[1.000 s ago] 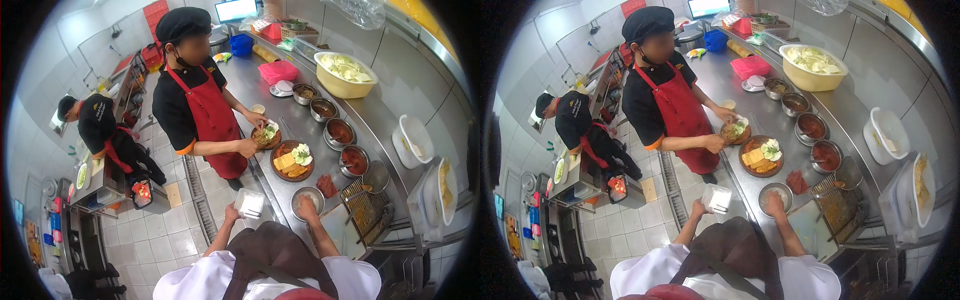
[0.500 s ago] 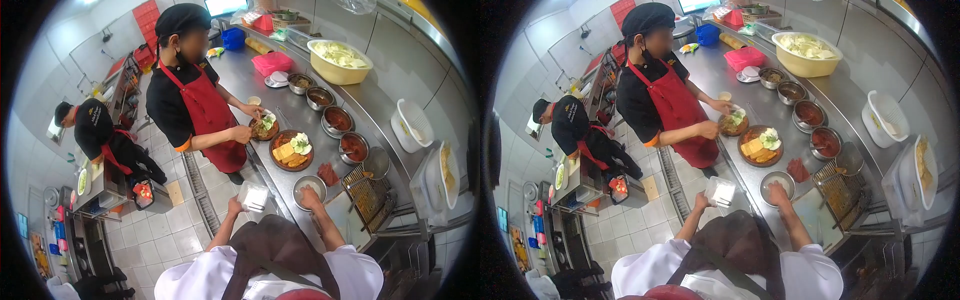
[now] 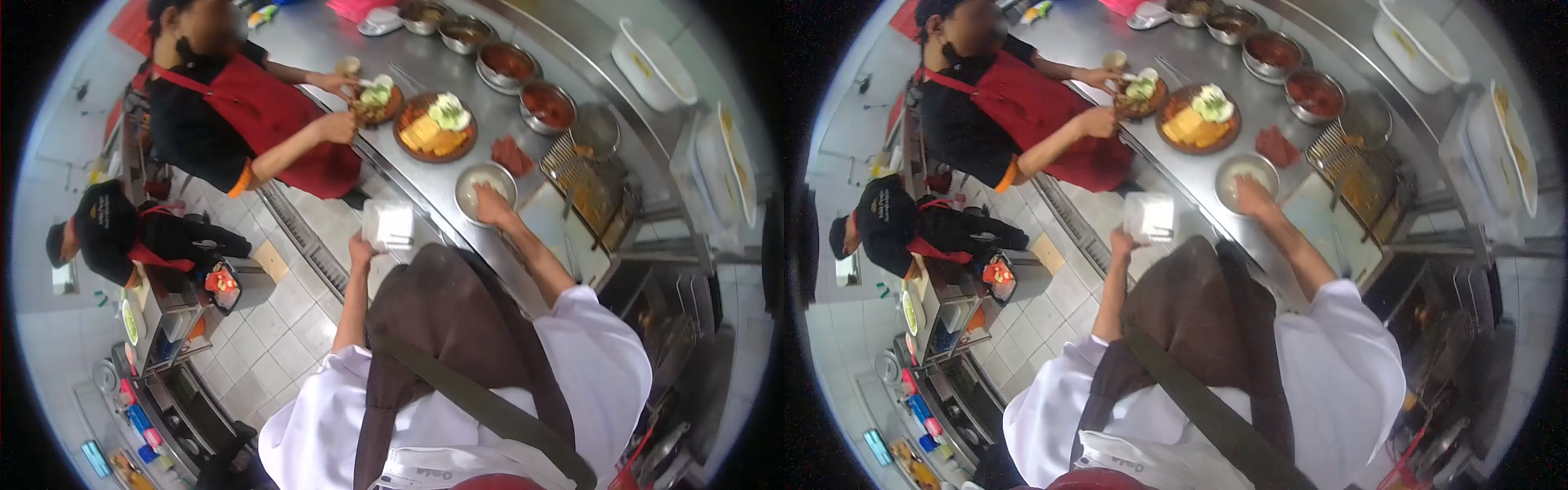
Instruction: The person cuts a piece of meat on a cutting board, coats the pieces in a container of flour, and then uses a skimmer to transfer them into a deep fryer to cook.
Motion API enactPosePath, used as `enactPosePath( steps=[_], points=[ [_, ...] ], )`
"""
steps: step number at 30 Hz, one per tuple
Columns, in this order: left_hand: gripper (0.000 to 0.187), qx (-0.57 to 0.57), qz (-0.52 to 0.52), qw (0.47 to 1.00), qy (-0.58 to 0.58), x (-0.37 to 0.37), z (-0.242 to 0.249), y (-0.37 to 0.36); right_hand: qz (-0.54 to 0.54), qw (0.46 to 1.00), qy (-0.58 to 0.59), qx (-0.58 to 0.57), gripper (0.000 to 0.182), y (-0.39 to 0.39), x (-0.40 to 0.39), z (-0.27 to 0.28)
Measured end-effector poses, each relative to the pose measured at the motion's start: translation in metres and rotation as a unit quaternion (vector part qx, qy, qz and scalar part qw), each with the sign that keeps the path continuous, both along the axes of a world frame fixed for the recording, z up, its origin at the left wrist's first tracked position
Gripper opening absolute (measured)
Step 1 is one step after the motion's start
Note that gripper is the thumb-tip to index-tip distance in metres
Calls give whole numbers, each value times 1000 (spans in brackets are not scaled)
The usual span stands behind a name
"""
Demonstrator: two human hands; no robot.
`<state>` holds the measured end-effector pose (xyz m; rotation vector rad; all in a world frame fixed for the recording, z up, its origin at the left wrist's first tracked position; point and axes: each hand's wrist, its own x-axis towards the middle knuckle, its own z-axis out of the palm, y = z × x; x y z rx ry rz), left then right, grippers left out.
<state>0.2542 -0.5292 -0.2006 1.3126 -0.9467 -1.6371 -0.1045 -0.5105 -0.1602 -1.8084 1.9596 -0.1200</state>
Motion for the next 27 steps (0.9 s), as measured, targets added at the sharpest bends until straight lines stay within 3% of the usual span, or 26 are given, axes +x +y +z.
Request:
enactPosePath(
  steps=[2, 7, 12, 17, 20, 27],
  points=[
    [41, -55, -44, 997, -35, 2, -16, -1, -46, 997, 35, -42, 60, 5, 6, 13],
    [49, 33, -18, 999, -11, -7, -1, -2, -92, 991, 59, -72, 62, 10, 14, 14],
    [51, 43, -40, 998, -28, -10, 4, -4, 2, 994, 98, 37, 60, 2, 4, 3],
    [48, 48, -38, 997, -42, -17, 16, -4, -19, 996, 39, 82, 59, 4, -3, 9],
    [47, 48, -37, 997, -39, -18, 14, -5, -23, 998, -43, 25, 59, -1, -5, -5],
    [48, 48, -44, 998, -25, -24, 19, -5, 15, 988, -152, -1, 42, -7, 1, -8]
  ],
)
